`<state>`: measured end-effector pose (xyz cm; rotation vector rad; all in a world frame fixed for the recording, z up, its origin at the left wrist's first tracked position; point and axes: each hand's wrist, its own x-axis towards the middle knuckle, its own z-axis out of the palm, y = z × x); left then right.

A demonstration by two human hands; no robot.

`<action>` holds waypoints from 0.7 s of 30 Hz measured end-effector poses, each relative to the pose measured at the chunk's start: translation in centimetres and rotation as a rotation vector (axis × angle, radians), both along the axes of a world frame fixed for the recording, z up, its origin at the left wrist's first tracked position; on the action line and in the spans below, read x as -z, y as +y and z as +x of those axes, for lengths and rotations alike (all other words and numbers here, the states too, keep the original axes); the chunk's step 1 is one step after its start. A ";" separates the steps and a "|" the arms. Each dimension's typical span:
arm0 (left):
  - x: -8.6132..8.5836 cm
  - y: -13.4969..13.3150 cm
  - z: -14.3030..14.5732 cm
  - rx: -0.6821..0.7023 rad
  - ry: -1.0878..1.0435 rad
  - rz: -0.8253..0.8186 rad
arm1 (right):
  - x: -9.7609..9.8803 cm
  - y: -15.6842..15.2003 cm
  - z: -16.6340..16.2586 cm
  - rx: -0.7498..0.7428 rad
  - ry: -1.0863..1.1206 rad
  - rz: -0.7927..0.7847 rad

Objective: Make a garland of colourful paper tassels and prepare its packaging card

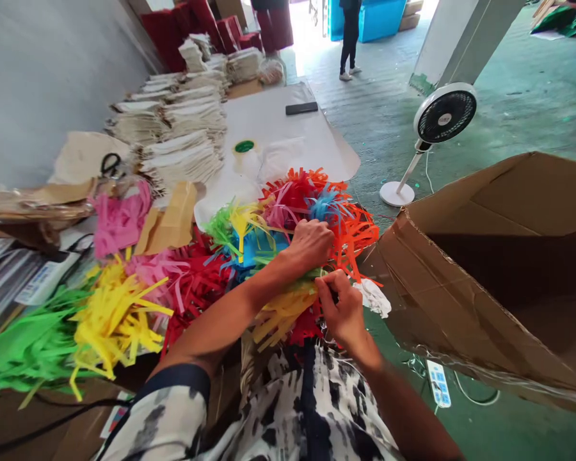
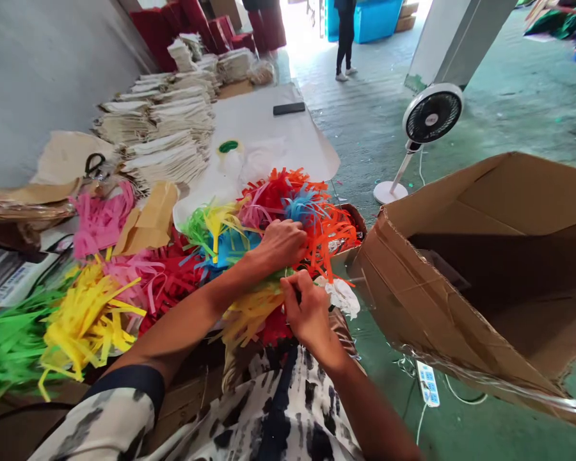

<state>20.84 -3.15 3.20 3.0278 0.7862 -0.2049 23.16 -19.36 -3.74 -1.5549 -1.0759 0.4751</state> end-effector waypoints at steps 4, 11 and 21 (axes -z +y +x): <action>-0.8 0.3 -0.3 -0.012 -0.001 -0.003 | -0.2 0.5 0.6 0.016 -0.009 0.013; -5.5 1.6 -2.0 -0.008 -0.148 0.047 | -2.7 2.8 2.3 0.159 -0.052 0.009; -4.9 2.9 -4.9 -0.089 -0.967 -1.005 | -3.4 5.8 3.4 0.206 -0.269 -0.207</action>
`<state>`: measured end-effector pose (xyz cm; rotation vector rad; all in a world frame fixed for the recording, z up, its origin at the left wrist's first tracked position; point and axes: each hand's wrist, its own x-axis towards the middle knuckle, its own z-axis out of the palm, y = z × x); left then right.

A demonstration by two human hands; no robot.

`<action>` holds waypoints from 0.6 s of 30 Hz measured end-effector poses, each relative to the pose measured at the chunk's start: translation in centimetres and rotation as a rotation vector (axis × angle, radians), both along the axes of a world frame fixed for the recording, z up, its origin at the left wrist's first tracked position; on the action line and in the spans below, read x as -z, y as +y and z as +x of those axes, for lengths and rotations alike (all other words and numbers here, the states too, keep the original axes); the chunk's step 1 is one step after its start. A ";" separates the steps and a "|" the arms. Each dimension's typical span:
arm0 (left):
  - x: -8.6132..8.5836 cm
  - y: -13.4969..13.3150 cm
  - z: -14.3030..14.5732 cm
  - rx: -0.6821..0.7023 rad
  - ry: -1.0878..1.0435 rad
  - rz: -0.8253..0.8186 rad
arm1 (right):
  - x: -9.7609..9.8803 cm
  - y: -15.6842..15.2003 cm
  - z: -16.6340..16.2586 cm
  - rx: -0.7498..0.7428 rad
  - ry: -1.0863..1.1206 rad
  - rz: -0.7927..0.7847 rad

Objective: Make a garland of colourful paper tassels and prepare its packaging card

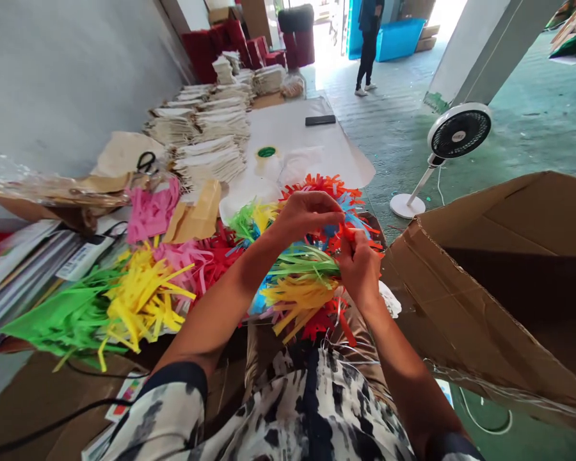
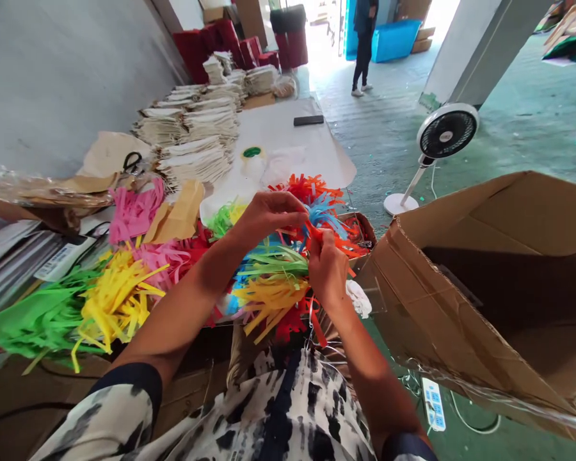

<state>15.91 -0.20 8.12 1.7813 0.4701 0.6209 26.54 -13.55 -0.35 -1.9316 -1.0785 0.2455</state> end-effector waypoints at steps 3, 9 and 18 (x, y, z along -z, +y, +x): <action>1.6 -0.2 0.0 0.023 -0.068 -0.140 | -0.6 0.1 -0.1 -0.033 -0.003 -0.039; 3.3 0.8 -0.8 -0.040 -0.160 -0.221 | -0.7 0.4 0.1 -0.105 -0.022 -0.091; -1.4 3.4 -5.0 -0.516 -0.480 0.250 | 0.0 -0.1 1.3 -0.034 0.049 -0.043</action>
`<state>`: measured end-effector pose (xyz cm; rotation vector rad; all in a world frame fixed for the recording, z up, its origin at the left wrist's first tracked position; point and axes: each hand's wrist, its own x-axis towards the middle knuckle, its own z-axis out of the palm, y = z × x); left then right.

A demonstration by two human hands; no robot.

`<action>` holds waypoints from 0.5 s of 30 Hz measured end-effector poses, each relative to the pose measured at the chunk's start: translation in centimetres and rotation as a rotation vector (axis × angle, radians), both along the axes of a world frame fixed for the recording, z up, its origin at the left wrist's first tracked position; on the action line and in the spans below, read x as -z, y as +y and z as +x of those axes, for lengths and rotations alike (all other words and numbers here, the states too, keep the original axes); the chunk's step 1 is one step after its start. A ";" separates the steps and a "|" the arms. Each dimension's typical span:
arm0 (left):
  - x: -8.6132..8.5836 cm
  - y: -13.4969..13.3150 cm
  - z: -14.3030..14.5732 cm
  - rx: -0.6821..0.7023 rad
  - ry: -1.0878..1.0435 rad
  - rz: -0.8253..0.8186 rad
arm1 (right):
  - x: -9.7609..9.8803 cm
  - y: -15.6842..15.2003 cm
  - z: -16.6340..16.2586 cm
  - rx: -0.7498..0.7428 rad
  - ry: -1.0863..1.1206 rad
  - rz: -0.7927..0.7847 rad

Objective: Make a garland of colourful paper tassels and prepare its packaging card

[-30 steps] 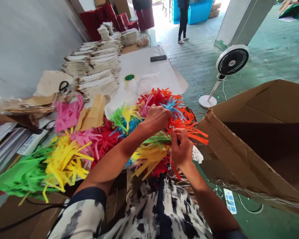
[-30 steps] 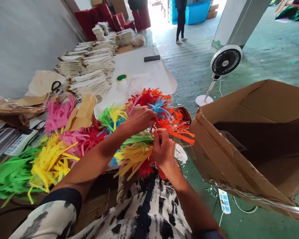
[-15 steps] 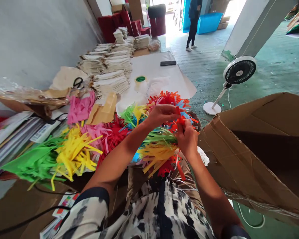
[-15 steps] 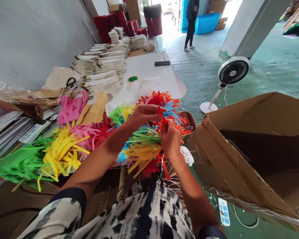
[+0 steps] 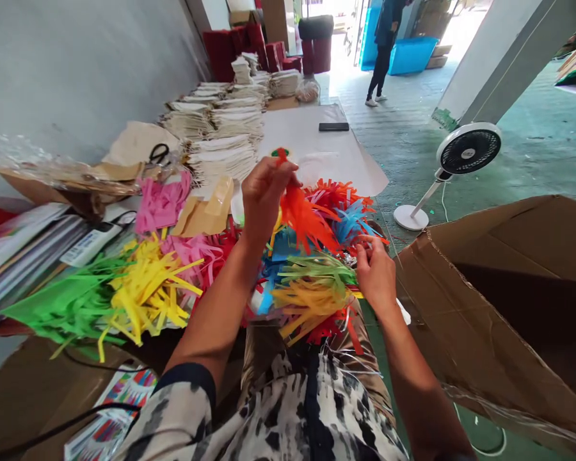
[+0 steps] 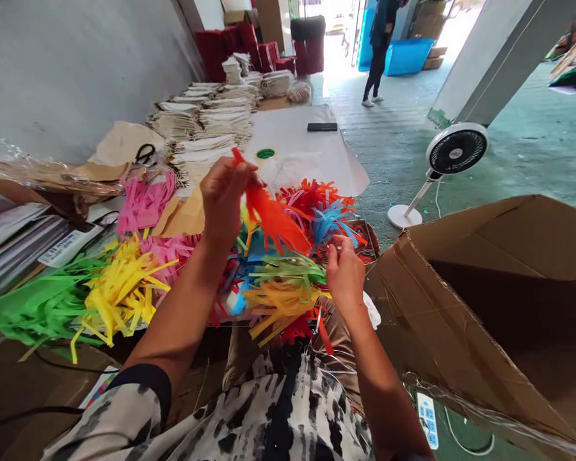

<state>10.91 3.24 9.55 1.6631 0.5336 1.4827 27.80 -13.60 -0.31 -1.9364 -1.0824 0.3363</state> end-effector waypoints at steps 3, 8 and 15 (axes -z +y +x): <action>-0.8 -2.7 -0.7 -0.092 0.456 0.289 | -0.8 -0.3 -0.1 0.065 0.160 0.227; 2.3 -6.9 0.6 0.154 0.743 0.210 | -2.0 0.0 -1.0 -0.144 0.380 0.445; 5.2 -7.5 1.1 0.276 0.549 -0.094 | -1.5 1.1 -1.1 -0.179 0.484 0.394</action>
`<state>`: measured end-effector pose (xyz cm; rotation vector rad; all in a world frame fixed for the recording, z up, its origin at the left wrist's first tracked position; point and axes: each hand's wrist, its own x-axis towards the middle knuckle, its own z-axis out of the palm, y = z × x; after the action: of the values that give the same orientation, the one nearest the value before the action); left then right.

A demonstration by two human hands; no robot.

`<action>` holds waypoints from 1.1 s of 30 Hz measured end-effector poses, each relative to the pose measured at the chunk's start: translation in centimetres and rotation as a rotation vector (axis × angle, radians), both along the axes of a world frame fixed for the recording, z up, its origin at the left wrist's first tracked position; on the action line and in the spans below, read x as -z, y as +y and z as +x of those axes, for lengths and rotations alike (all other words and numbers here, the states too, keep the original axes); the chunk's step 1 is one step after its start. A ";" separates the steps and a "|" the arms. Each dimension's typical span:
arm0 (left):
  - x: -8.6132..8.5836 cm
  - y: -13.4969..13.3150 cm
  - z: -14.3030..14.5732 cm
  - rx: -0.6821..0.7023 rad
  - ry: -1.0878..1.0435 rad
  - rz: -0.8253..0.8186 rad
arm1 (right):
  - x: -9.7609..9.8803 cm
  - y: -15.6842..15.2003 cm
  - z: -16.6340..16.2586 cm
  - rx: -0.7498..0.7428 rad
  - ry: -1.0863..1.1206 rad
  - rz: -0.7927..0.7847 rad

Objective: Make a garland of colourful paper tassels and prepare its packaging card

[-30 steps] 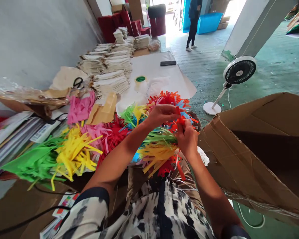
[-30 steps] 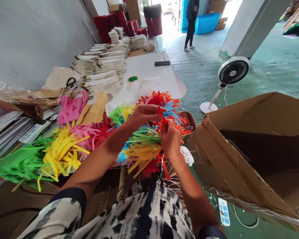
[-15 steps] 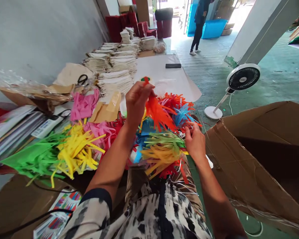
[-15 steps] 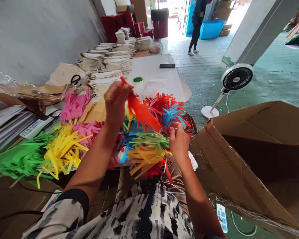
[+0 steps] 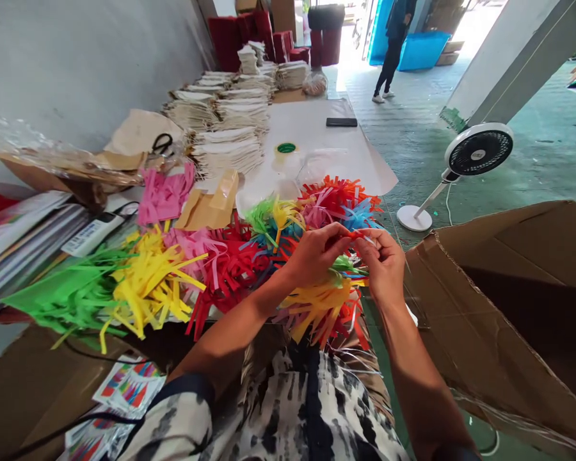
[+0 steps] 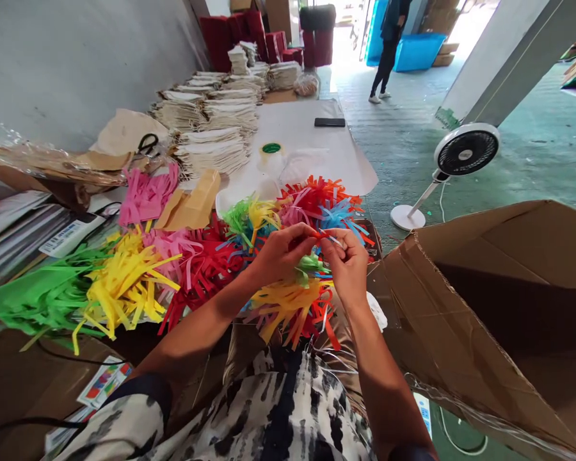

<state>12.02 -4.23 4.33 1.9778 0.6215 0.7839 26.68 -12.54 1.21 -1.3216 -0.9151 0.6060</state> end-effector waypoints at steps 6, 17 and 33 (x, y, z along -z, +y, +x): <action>0.1 0.4 -0.4 0.052 -0.132 -0.262 | 0.3 0.4 0.0 -0.019 -0.024 -0.014; 0.5 1.5 -1.3 0.104 -0.310 -0.651 | 0.1 0.6 -0.3 -0.027 -0.071 -0.002; 1.0 0.9 -1.1 -0.027 -0.242 -0.415 | -0.7 0.4 -1.0 -0.020 -0.040 -0.077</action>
<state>10.89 -3.28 3.37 1.4752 0.6104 0.8206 25.73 -12.15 1.92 -1.3991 -0.9460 0.6374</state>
